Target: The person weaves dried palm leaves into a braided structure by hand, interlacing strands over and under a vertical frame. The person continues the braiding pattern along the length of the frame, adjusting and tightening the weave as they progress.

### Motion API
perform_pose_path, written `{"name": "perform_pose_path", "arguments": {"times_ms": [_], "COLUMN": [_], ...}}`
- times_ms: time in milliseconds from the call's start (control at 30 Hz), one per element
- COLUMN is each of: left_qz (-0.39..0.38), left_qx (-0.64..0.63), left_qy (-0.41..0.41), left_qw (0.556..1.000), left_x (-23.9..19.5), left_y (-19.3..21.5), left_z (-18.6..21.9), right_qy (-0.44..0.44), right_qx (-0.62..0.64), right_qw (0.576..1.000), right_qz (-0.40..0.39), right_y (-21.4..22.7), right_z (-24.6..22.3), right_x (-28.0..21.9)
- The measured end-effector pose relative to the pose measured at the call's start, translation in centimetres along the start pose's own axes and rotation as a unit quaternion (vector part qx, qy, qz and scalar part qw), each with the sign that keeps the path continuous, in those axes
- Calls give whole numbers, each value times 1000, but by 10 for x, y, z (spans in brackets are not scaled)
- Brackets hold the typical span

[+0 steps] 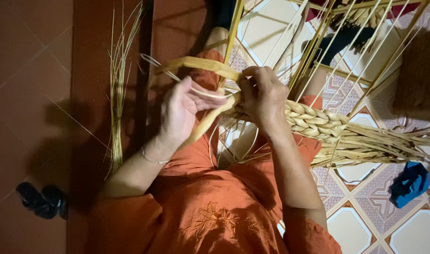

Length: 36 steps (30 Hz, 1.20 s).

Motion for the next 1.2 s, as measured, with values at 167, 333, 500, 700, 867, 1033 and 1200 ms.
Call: {"name": "perform_pose_path", "arguments": {"times_ms": [167, 333, 500, 700, 867, 1033, 1200], "left_qz": [-108, -219, -252, -218, -260, -287, -202], "left_qx": [238, 599, 720, 565, 600, 558, 258], "left_qy": [-145, -399, -286, -133, -175, -331, -173], "left_qw": [954, 659, 580, 785, 736, 705, 929], "left_x": [24, 55, 51, 27, 16, -4, 14], "left_y": [-11, -31, -5, 43, 35, 18, 44], "left_z": [13, 43, 33, 6, 15, 22, 8], "right_qy": [17, -5, -8, -154, -88, -67, 88], "right_qx": [-8, 73, 5, 103, 110, 50, 41], "right_qw": [994, 973, 995, 979, 990, 995, 992], "right_qz": [-108, -219, -103, -85, 15, 63, -80], "right_y": [-15, 5, -8, -13, 0, -7, -11], "right_z": [5, -3, -2, 26, 8, 9, 1], "right_x": [6, 9, 4, -8, 0, 3, -8]}}
Point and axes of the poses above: each hand's wrist, its own x-axis towards the middle knuckle, its own y-axis out of the back of the hand, z = x × y, the point moved 4 cm from there along x, towards the middle knuckle, and after that the axes turned 12 degrees about -y, right-handed, at the moved point
